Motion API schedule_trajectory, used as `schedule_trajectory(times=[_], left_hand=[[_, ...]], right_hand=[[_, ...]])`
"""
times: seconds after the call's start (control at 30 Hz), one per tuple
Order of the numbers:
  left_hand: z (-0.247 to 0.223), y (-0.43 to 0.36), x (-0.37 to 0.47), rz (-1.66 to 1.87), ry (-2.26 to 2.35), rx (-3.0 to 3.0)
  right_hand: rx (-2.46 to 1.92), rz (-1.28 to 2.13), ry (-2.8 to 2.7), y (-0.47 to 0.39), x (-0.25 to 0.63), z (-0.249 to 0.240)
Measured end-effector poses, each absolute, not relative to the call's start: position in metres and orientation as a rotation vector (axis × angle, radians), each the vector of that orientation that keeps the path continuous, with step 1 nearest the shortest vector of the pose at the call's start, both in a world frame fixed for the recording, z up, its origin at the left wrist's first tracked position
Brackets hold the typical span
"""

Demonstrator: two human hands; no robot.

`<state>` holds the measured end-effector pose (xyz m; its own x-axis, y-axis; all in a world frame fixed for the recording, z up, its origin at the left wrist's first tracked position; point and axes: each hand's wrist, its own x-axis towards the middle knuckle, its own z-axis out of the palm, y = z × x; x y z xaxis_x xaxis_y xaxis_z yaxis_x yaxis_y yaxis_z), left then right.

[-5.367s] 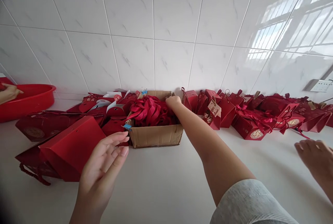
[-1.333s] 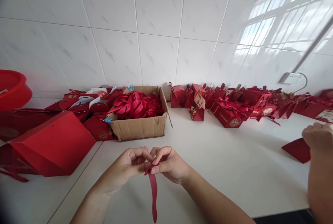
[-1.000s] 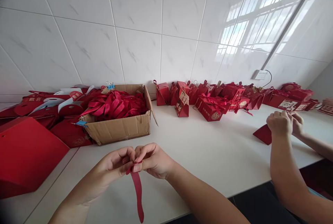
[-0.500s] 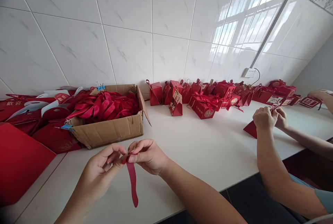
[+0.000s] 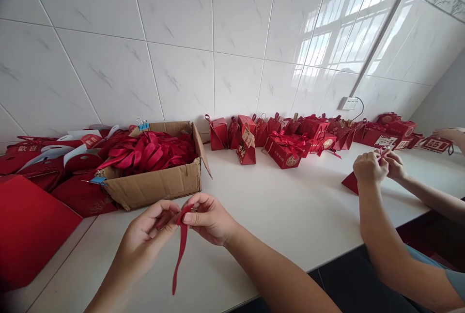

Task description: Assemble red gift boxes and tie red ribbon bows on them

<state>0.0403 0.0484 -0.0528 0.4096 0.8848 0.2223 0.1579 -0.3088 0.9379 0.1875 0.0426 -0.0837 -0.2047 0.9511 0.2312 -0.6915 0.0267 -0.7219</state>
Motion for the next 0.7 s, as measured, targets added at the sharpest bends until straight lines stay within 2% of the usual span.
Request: schedule_trajectory(times=[0.2, 0.47, 0.53, 0.67, 0.7], left_hand=[[-0.047, 0.046, 0.034, 1.090, 0.963, 1.795], [-0.032, 0.032, 0.022, 1.059, 0.929, 1.935], [-0.027, 0.037, 0.006, 1.278, 1.009, 1.994], [-0.024, 0.060, -0.045, 2.245, 1.593, 1.624], [-0.025, 0.066, -0.060, 2.328, 1.713, 1.501]], right_hand=[[-0.406, 1.559, -0.927, 0.036, 0.189, -0.079], [-0.526, 1.594, -0.990, 0.026, 0.191, -0.087], [-0.539, 1.592, -1.004, 0.025, 0.193, -0.089], [-0.505, 1.570, -1.016, 0.025, 0.197, -0.089], [-0.500, 1.566, -1.015, 0.025, 0.198, -0.089]])
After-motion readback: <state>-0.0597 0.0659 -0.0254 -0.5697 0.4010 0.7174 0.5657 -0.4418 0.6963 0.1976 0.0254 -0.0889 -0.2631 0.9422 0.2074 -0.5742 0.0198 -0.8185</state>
